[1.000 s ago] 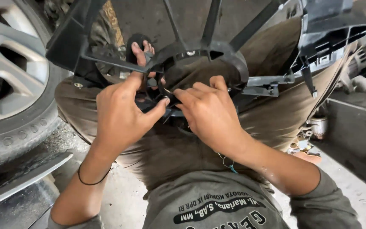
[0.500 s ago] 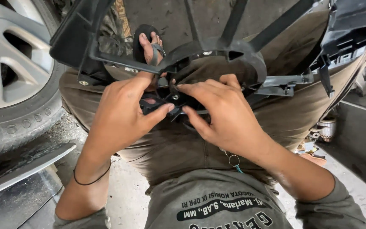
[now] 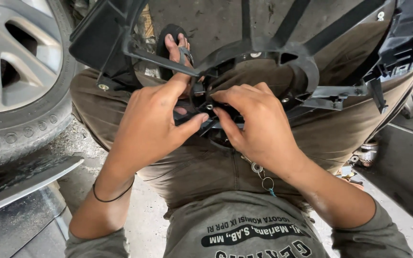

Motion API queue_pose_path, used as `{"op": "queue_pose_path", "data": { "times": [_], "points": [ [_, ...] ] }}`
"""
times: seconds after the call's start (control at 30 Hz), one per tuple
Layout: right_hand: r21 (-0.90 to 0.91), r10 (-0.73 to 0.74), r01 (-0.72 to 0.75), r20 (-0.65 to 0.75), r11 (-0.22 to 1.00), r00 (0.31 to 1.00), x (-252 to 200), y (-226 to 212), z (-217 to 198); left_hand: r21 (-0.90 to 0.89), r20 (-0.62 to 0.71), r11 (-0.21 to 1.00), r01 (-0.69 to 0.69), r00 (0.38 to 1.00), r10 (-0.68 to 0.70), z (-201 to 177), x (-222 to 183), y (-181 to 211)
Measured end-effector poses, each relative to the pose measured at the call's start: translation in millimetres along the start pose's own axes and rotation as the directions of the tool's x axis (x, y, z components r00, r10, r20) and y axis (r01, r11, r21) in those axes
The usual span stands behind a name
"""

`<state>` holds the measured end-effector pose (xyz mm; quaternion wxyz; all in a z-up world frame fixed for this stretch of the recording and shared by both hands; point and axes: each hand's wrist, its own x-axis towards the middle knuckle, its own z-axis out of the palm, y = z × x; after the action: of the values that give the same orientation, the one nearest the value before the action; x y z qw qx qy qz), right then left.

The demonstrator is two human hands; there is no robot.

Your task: Assembling a car cooling fan motor into its plastic shroud and routing the electrical wiring through clips.

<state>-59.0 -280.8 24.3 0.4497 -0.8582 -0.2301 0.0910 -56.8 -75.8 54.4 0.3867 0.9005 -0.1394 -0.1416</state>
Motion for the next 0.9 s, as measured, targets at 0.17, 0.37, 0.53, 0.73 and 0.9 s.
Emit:
{"op": "queue_pose_path", "data": {
  "times": [0.17, 0.37, 0.53, 0.73, 0.9],
  "points": [
    [0.001, 0.024, -0.024, -0.018, 1.0, 1.0, 1, -2, 1, 0.058, -0.025, 0.998, 0.013, 1.0, -0.011, 4, -1, 1],
    [0.025, 0.06, -0.06, 0.017, 0.998, 0.998, 3, -5, 1, 0.058, -0.062, 0.998, 0.013, 0.998, -0.009, 9, -4, -1],
    [-0.029, 0.045, -0.046, -0.011, 0.999, 0.999, 1, -6, 5, 0.19, -0.094, 0.982, -0.013, 0.995, 0.032, 12, -6, 2],
    [-0.059, 0.057, -0.057, 0.01, 0.997, 0.998, -1, -7, 4, 0.141, -0.099, 0.99, -0.025, 0.994, 0.04, 11, -5, 1],
    [-0.031, 0.038, -0.037, 0.028, 0.999, 0.999, -5, -5, 1, 0.149, -0.1, 0.987, -0.063, 0.992, 0.078, 10, -5, 1]
  ]
}}
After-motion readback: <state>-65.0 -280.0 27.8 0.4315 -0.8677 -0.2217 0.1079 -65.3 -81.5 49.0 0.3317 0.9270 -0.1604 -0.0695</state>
